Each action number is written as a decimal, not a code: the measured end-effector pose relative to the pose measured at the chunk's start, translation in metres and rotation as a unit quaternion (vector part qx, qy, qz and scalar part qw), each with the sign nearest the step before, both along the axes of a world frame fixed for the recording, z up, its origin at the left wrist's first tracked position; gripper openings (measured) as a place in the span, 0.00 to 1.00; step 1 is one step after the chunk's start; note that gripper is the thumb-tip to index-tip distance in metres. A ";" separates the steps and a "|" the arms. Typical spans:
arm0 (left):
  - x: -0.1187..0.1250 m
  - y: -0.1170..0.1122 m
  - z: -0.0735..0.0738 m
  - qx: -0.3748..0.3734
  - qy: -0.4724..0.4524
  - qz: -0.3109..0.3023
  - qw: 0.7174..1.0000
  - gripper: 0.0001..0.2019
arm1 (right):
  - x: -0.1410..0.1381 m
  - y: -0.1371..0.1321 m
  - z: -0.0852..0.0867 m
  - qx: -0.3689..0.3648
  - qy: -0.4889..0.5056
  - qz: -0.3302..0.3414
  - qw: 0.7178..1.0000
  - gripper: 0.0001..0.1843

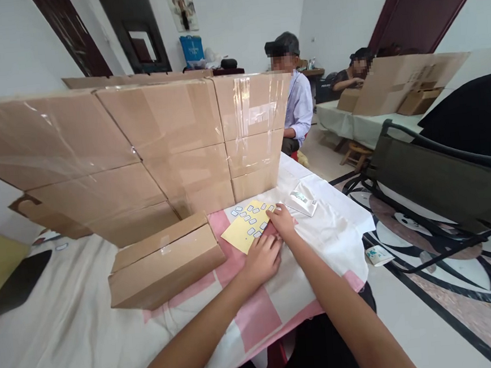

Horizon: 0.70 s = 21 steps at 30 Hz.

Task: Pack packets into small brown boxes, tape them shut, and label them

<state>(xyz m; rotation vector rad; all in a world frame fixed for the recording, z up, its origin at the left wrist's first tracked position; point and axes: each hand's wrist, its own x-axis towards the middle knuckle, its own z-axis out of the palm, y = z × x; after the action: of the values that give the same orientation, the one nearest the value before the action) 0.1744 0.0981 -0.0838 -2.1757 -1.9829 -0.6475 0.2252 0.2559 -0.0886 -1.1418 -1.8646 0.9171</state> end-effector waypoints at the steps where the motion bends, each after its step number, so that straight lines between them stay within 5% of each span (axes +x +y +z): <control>1: 0.000 0.004 -0.003 -0.005 -0.007 -0.002 1.000 0.12 | -0.003 0.004 0.000 -0.006 -0.004 0.008 1.000 0.13; 12: -0.016 -0.008 -0.011 0.018 -0.132 0.033 0.991 0.12 | -0.016 0.000 -0.012 -0.003 0.047 0.048 0.998 0.15; 16: -0.014 -0.009 -0.012 0.056 -0.152 0.075 0.984 0.12 | -0.007 -0.006 -0.013 0.040 0.012 0.036 0.998 0.23; 21: -0.009 -0.015 -0.011 0.064 -0.140 0.106 0.982 0.12 | 0.006 -0.019 -0.011 0.001 0.058 0.068 0.996 0.19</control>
<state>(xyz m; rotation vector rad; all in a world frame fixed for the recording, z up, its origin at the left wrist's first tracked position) 0.1654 0.0833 -0.0952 -1.8506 -2.1971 -1.0636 0.2307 0.2369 -0.0993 -0.9498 -1.8655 1.0340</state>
